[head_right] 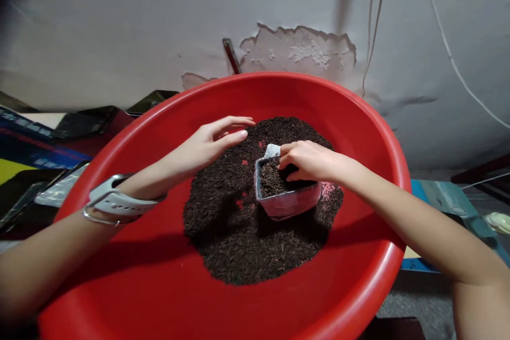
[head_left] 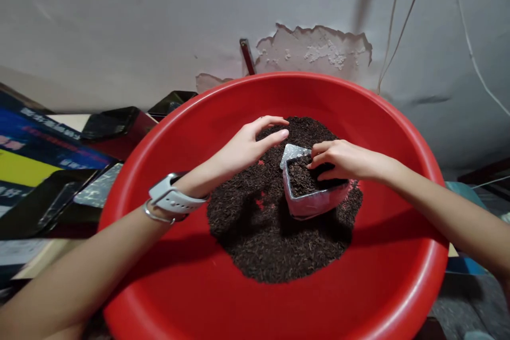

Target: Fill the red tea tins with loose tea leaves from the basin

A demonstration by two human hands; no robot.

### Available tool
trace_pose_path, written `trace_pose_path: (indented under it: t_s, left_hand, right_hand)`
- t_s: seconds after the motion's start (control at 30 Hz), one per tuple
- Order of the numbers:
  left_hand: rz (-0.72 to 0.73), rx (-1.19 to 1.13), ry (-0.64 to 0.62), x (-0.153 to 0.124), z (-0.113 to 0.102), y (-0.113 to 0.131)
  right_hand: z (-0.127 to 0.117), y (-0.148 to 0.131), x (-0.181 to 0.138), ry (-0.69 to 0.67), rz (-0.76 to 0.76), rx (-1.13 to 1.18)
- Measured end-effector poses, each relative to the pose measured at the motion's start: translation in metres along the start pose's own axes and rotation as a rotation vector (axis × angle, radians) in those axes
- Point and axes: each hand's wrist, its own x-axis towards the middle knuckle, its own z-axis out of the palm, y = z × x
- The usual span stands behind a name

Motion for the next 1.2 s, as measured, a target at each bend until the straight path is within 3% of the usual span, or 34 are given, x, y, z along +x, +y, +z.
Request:
trace_pose_path:
  t_s: [0.27,0.57,0.77,0.93,1.03,1.13,1.2]
  left_hand:
    - [0.085,0.057,-0.051,-0.003,0.002,-0.002]
    - [0.124,0.226,-0.111,-0.003,0.011,-0.007]
    - [0.070,0.338,-0.125,0.000,0.015,-0.012]
    - [0.162,0.382,-0.172,0.006,0.020,-0.030]
    - [0.213,0.369,-0.266,0.007,0.028,-0.043]
    - [0.165,0.327,-0.369,0.007,0.035,-0.049]
    - [0.135,0.275,-0.435,0.007,0.038,-0.050]
  right_hand:
    - [0.027,-0.002,0.018,-0.370,0.071,-0.060]
    - [0.031,0.001,0.016,-0.300,0.143,0.005]
    - [0.035,0.000,0.023,-0.428,0.180,-0.120]
    - [0.027,-0.003,0.022,-0.309,0.184,-0.038]
    - [0.006,0.000,0.014,-0.108,0.141,0.173]
    - [-0.016,0.018,0.008,0.180,0.260,0.236]
    - [-0.022,0.039,0.011,0.232,0.373,0.134]
